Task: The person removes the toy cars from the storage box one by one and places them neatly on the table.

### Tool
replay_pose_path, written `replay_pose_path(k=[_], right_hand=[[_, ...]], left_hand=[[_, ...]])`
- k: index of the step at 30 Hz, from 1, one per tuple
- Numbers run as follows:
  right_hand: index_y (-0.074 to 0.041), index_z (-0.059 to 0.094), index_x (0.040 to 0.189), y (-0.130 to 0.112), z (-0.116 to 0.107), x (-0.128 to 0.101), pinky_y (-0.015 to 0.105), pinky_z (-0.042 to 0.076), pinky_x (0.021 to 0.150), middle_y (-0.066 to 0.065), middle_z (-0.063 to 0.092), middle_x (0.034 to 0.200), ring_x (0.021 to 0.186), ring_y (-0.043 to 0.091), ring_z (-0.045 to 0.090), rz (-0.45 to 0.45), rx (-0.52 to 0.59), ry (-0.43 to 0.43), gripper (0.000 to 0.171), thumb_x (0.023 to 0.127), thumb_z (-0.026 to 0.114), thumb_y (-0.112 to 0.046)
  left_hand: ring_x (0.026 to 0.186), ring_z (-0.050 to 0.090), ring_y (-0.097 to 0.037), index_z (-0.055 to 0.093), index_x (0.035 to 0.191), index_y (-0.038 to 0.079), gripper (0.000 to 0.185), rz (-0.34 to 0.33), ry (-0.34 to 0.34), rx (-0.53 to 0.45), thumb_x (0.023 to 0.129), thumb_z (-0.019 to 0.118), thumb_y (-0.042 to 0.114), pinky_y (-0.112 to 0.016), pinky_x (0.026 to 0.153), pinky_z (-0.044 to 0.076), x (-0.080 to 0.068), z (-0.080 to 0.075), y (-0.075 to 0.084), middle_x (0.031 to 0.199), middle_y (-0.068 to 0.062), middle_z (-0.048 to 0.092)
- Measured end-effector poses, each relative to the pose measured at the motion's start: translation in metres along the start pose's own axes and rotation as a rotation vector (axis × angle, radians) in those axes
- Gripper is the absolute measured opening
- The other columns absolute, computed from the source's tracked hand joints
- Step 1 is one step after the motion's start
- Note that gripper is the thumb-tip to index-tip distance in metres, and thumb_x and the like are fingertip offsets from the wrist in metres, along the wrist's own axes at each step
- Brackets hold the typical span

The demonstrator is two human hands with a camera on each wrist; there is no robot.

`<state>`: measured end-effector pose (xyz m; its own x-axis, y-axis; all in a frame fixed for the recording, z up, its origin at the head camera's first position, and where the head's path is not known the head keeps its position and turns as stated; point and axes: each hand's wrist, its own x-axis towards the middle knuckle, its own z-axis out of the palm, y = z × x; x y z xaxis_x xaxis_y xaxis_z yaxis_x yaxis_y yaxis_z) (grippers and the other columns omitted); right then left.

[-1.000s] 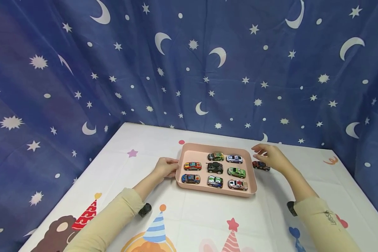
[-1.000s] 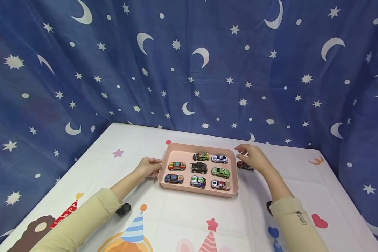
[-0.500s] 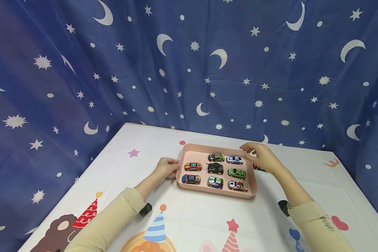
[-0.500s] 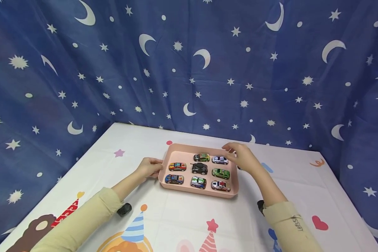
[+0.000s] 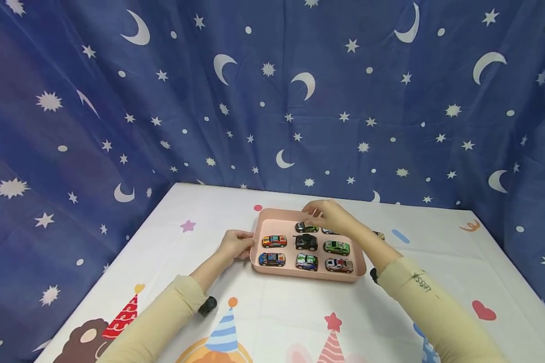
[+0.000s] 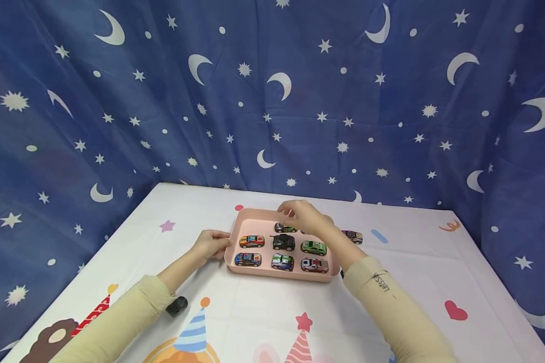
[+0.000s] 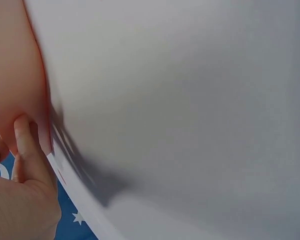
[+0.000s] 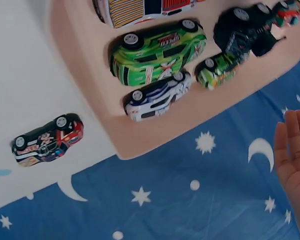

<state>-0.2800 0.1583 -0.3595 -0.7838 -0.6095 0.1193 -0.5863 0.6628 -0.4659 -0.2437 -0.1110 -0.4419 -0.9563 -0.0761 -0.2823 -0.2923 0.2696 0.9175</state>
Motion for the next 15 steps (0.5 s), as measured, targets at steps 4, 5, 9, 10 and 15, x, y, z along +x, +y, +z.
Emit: replay_pose_path(k=[4,5,9,10,15], right_hand=[[0.001,0.061,0.117,-0.003,0.014,0.014,0.037,0.057,0.082,0.020,0.066,0.108,0.097,0.030,0.063,-0.042,-0.006,-0.063,0.033,0.087,0.066,-0.011],[0.001,0.061,0.118,-0.003,0.018,0.018,0.038,0.057,0.084,0.021,0.065,0.109,0.098,0.031,0.063,-0.049,-0.006,-0.076,0.033,0.087,0.066,-0.011],[0.002,0.059,0.120,-0.005,0.030,0.030,0.039,0.056,0.087,0.021,0.064,0.112,0.102,0.034,0.062,-0.054,0.006,-0.117,0.037,0.087,0.067,-0.013],[0.002,0.059,0.120,-0.005,0.032,0.032,0.039,0.056,0.088,0.021,0.064,0.112,0.102,0.034,0.062,-0.052,0.007,-0.124,0.037,0.087,0.067,-0.013],[0.001,0.060,0.120,-0.008,0.042,0.041,0.037,0.056,0.088,0.018,0.064,0.114,0.104,0.033,0.061,-0.059,-0.011,-0.168,0.036,0.087,0.066,-0.014]], left_hand=[[0.058,0.060,-0.005,0.063,0.113,-0.006,0.031,-0.001,-0.001,-0.011,0.083,0.061,0.002,-0.016,0.051,0.055,0.000,0.000,-0.002,0.095,-0.021,0.069],[0.058,0.060,-0.005,0.063,0.113,-0.007,0.031,0.000,-0.001,-0.014,0.083,0.061,0.002,-0.017,0.051,0.055,-0.001,0.000,-0.002,0.095,-0.021,0.069],[0.058,0.060,-0.006,0.063,0.112,-0.007,0.031,-0.005,-0.005,-0.026,0.082,0.062,0.002,-0.018,0.052,0.056,0.000,0.000,-0.002,0.095,-0.022,0.069],[0.058,0.060,-0.006,0.063,0.112,-0.007,0.030,-0.006,-0.008,-0.026,0.082,0.062,0.002,-0.018,0.053,0.056,0.000,-0.001,-0.002,0.095,-0.021,0.069],[0.060,0.060,-0.006,0.063,0.113,-0.006,0.031,-0.006,-0.024,-0.025,0.083,0.062,0.002,-0.018,0.053,0.057,0.002,-0.002,-0.001,0.095,-0.020,0.069]])
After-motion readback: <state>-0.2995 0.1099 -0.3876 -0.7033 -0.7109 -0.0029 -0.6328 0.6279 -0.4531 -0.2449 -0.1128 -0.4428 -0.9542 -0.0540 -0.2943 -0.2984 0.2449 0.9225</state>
